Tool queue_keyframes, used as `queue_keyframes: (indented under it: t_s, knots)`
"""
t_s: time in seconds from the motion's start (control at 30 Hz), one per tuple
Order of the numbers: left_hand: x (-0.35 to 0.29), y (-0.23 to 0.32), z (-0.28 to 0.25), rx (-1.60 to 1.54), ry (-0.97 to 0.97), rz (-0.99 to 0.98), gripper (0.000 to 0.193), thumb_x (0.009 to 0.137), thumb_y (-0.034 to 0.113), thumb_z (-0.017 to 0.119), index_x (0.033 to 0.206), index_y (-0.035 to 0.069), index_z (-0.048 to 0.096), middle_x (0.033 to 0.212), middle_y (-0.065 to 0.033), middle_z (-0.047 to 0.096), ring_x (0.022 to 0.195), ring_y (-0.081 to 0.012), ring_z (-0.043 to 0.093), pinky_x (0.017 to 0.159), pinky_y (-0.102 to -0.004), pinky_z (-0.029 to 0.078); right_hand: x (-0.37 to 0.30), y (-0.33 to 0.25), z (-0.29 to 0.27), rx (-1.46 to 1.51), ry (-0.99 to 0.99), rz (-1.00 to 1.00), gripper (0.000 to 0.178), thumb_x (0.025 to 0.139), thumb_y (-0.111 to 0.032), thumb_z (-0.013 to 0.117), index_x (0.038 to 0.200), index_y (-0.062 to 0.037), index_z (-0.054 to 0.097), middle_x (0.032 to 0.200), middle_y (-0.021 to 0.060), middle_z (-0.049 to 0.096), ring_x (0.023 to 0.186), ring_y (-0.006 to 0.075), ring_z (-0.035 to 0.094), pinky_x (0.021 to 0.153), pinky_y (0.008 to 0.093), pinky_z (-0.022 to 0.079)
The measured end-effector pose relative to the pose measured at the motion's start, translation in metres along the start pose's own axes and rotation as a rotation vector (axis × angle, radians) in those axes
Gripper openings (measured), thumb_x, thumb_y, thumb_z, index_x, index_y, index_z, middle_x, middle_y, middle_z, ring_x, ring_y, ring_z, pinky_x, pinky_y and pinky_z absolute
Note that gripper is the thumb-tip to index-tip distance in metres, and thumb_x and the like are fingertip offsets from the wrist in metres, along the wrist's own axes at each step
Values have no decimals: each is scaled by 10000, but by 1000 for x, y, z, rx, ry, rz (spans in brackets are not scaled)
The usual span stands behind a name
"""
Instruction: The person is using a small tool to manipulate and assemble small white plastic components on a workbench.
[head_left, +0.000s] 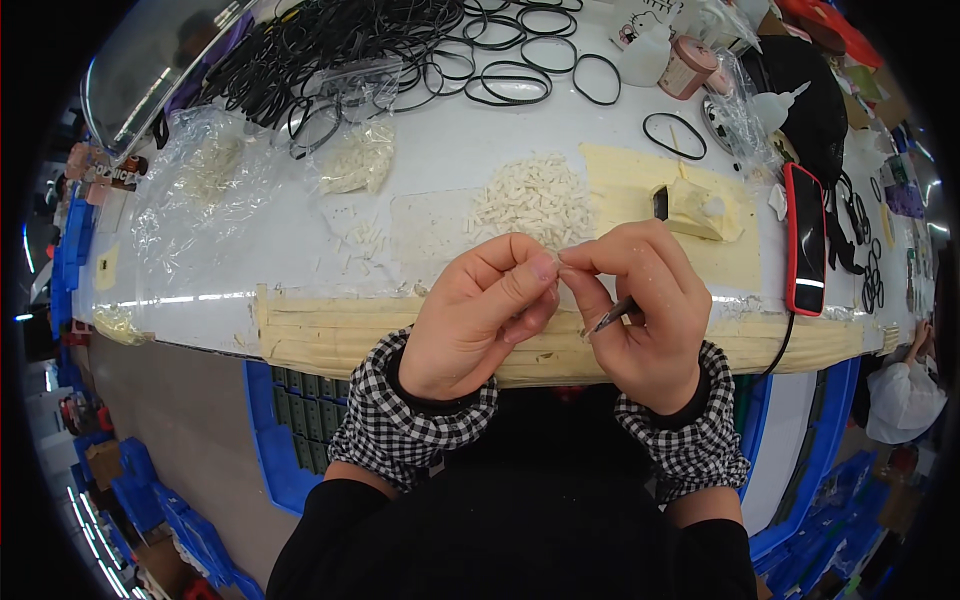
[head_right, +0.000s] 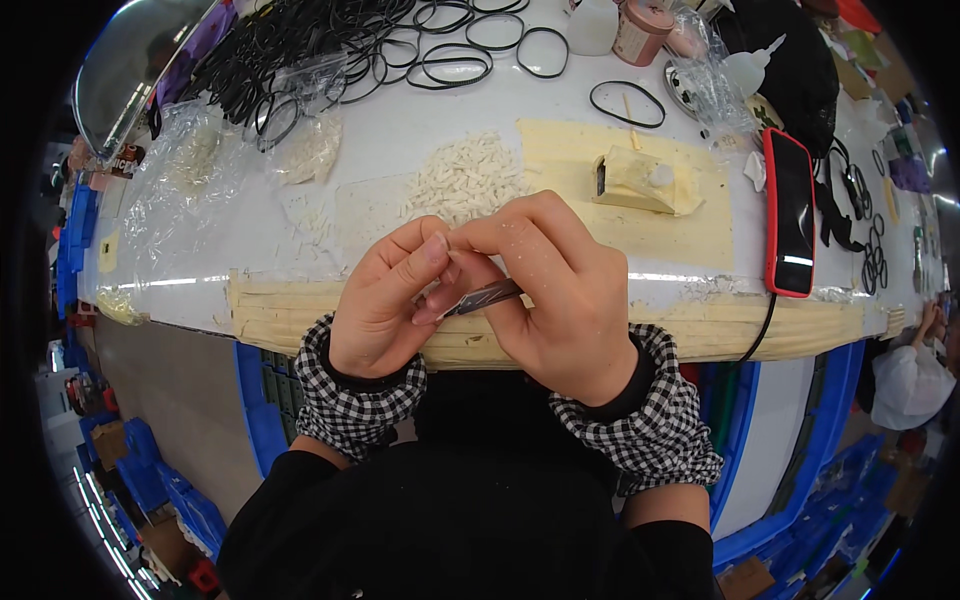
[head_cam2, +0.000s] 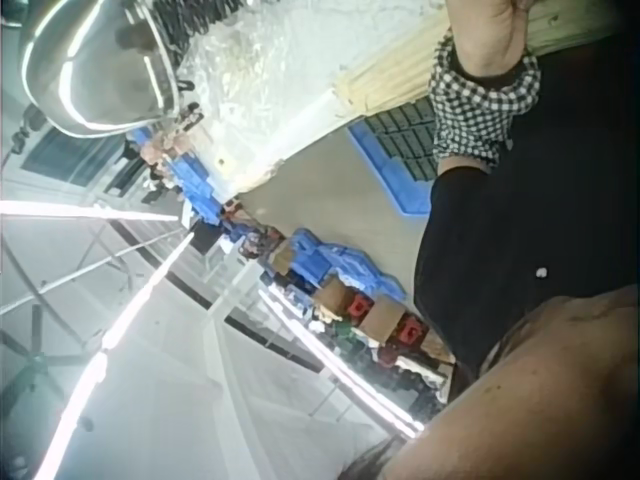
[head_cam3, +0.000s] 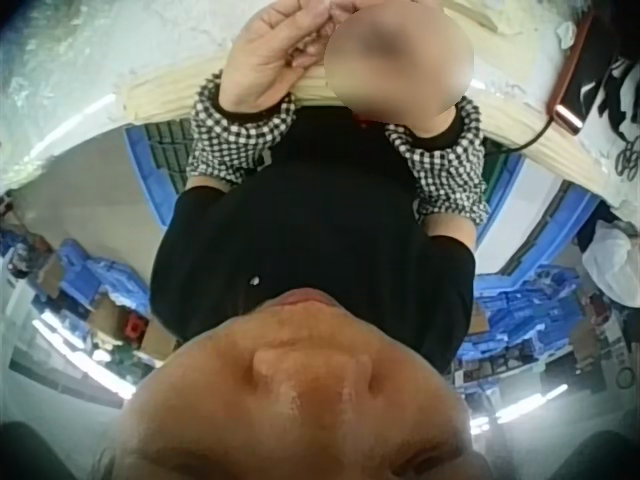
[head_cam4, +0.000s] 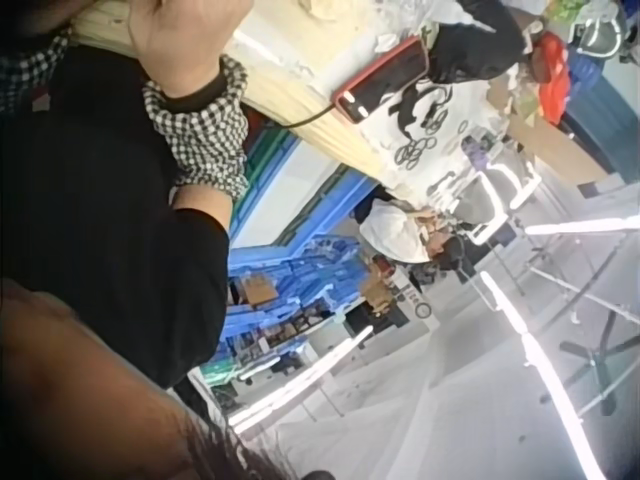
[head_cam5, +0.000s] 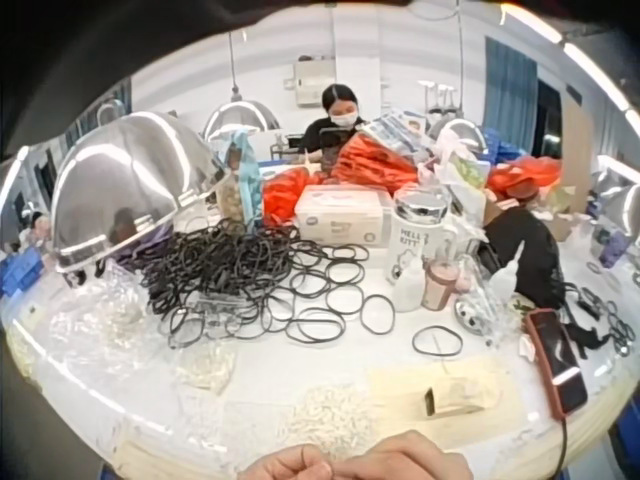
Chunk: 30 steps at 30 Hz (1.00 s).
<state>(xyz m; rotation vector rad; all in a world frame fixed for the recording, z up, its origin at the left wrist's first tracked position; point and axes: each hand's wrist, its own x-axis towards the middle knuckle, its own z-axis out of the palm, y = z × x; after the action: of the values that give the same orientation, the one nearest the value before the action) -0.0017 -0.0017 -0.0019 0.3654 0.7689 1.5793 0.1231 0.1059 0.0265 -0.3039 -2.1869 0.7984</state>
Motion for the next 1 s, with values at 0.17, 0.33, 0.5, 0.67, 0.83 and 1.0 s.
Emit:
queue_keyframes:
  t_s: [0.17,0.33,0.5,0.67,0.83,1.0]
  knots:
    - [1,0,2,2,27,12,166,954,209,552,928,45,556,740,24,513,633,-45,421,557,-165,331,-4,1,2,-62,20,-37,134,745,-5,707,841,-35,618,751,75,569,589,201,601,474,274,478]
    - [0,1,1,-10,2,28,178,960,221,544,915,49,550,755,23,520,636,-44,429,560,-164,340,-7,0,10,10,47,-40,181,703,5,749,809,-20,604,729,67,571,561,149,497,439,247,367]
    - [0,-3,2,-37,50,44,189,962,224,538,902,45,550,766,16,528,646,-46,441,575,-160,350,-4,6,5,85,-68,-36,198,738,-108,753,817,-14,597,721,70,571,551,166,506,473,270,399]
    - [-2,2,-1,-54,-43,10,188,958,213,544,900,35,558,770,4,530,651,-54,442,582,-164,355,-5,6,-11,-148,-265,82,288,767,-313,722,786,-60,585,664,53,525,539,221,545,462,312,416]
    - [-1,-1,-2,-32,-41,34,189,953,207,551,907,24,561,757,-3,524,648,-62,437,574,-166,348,-5,5,-13,-222,-320,106,301,772,-337,710,756,-72,567,632,43,500,521,223,529,460,322,407]
    - [-1,-2,-1,-10,-19,51,168,950,188,557,908,26,562,752,1,523,645,-62,439,567,-166,345,-4,6,-16,-156,-262,137,308,769,-351,710,744,-82,562,624,38,502,519,217,532,458,320,408]
